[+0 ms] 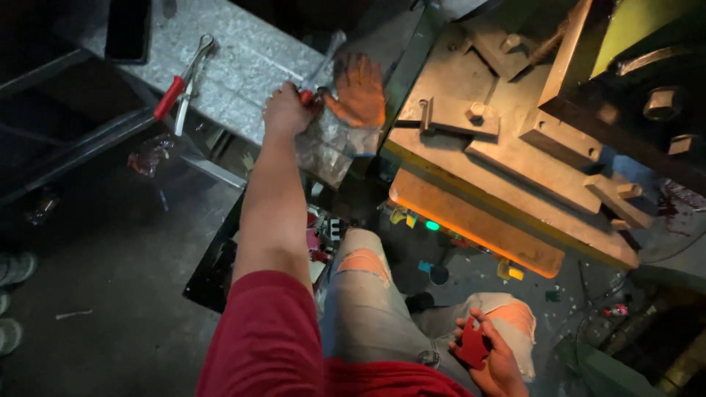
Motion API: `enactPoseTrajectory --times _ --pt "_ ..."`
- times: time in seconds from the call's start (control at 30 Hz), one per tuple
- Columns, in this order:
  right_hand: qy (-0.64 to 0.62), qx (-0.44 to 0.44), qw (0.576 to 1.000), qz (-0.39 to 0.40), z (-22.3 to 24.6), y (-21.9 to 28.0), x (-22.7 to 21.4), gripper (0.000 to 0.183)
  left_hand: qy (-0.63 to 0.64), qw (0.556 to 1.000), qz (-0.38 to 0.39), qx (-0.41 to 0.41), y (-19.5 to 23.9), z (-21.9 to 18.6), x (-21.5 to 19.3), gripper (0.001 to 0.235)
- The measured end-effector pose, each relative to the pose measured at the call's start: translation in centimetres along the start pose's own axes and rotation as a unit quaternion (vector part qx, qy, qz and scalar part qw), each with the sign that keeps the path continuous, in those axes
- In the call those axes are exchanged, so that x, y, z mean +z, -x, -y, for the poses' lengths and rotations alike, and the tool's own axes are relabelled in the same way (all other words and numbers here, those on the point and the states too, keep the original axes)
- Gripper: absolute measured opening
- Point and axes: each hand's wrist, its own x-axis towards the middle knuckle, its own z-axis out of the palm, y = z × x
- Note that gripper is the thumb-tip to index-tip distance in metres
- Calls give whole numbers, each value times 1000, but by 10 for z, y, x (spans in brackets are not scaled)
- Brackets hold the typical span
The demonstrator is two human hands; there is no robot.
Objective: Operating a manual press machine using a wrench and a hand tool to process metal parts
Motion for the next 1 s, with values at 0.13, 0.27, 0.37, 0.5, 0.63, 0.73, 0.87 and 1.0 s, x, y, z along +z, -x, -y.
enactPoseTrajectory --times 0.13,0.27,0.37,0.5,0.63,0.73,0.87,1.0 --pt "-8 -2 1000 15 -5 -1 3 43 -37 998 5 42 1 -13 9 39" --pt "-9 -3 1000 -20 -8 -2 5 43 -57 997 53 26 6 -30 -1 43" --pt "-22 -18 1000 -4 -12 -4 2 42 -36 997 61 9 -2 -28 6 58" --pt "-23 -21 999 -4 -8 4 5 43 21 989 110 -92 9 -43 -8 75" --pt "-7 -19 999 -42 -5 3 15 45 10 990 102 -102 4 -47 11 64" --pt "-4 -16 1000 -9 -6 0 12 44 -102 994 34 -24 10 -51 34 41" --pt "-36 -28 999 25 -8 -2 8 41 -59 995 16 -74 16 -67 35 40" --pt "-27 -27 999 8 -4 2 16 42 -76 992 56 -84 16 -67 17 44"
